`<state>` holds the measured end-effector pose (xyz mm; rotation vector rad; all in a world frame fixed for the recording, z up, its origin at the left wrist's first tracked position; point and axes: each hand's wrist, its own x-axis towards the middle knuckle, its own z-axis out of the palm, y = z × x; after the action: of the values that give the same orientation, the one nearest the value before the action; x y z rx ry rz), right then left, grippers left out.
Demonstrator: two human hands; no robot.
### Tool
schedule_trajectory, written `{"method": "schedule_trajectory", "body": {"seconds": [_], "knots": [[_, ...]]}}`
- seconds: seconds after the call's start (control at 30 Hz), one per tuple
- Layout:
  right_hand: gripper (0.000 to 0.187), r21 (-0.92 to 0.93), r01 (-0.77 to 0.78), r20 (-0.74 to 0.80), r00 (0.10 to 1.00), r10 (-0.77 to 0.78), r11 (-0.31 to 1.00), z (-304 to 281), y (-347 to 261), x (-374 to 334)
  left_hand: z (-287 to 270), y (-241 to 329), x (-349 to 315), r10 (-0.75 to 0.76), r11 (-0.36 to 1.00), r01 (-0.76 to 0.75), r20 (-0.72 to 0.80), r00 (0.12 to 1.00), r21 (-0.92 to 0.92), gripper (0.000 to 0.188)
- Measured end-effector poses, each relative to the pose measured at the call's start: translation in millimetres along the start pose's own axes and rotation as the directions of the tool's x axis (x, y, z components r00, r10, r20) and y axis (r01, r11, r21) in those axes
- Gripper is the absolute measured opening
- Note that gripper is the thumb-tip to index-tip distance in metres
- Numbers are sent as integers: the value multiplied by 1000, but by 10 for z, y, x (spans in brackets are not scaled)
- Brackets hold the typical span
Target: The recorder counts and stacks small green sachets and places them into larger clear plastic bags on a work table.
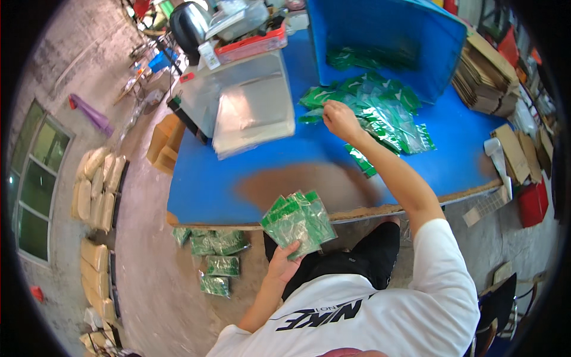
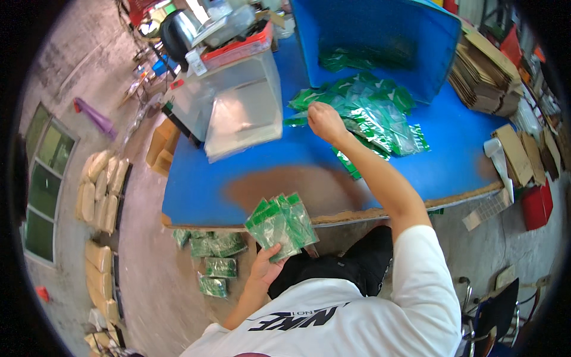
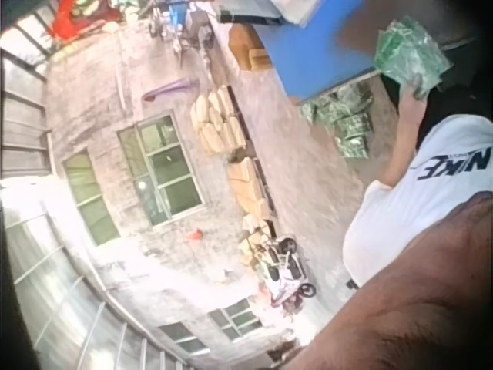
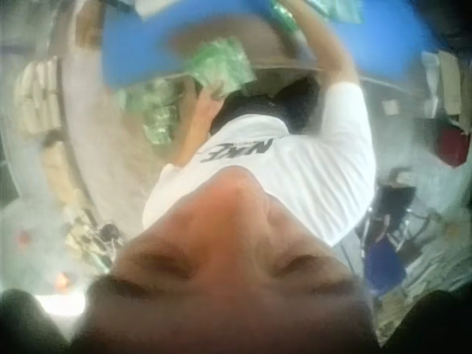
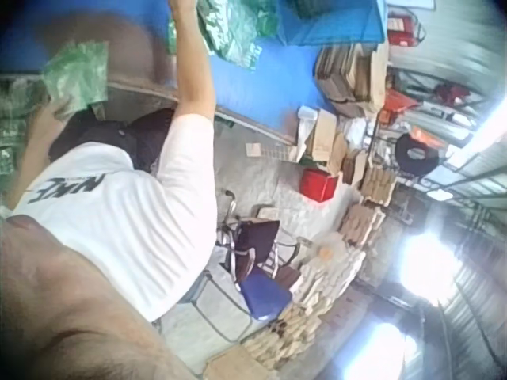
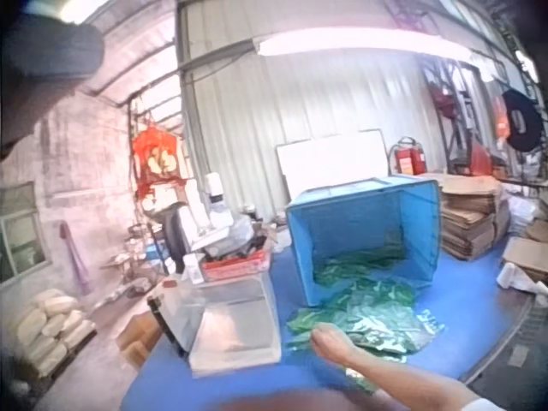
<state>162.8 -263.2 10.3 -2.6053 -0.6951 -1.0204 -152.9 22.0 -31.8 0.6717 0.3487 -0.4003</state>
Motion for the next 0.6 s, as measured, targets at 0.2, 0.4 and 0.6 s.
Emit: {"method": "schedule_trajectory", "body": {"seconds": [0.2,0.4,0.6], "knots": [[15,305,-246,363,923,127,920,-1166,-1607,-270,125,-9,-55,133,990,-132,-26,991,58,48],[30,687,-233,445,884,-145,688,-1343,-2134,-1143,306,-29,16,114,991,-108,-75,991,83,43],[67,-44,-276,209,937,279,960,-904,-941,-1288,48,14,-29,81,993,-75,-61,995,92,52]]}}
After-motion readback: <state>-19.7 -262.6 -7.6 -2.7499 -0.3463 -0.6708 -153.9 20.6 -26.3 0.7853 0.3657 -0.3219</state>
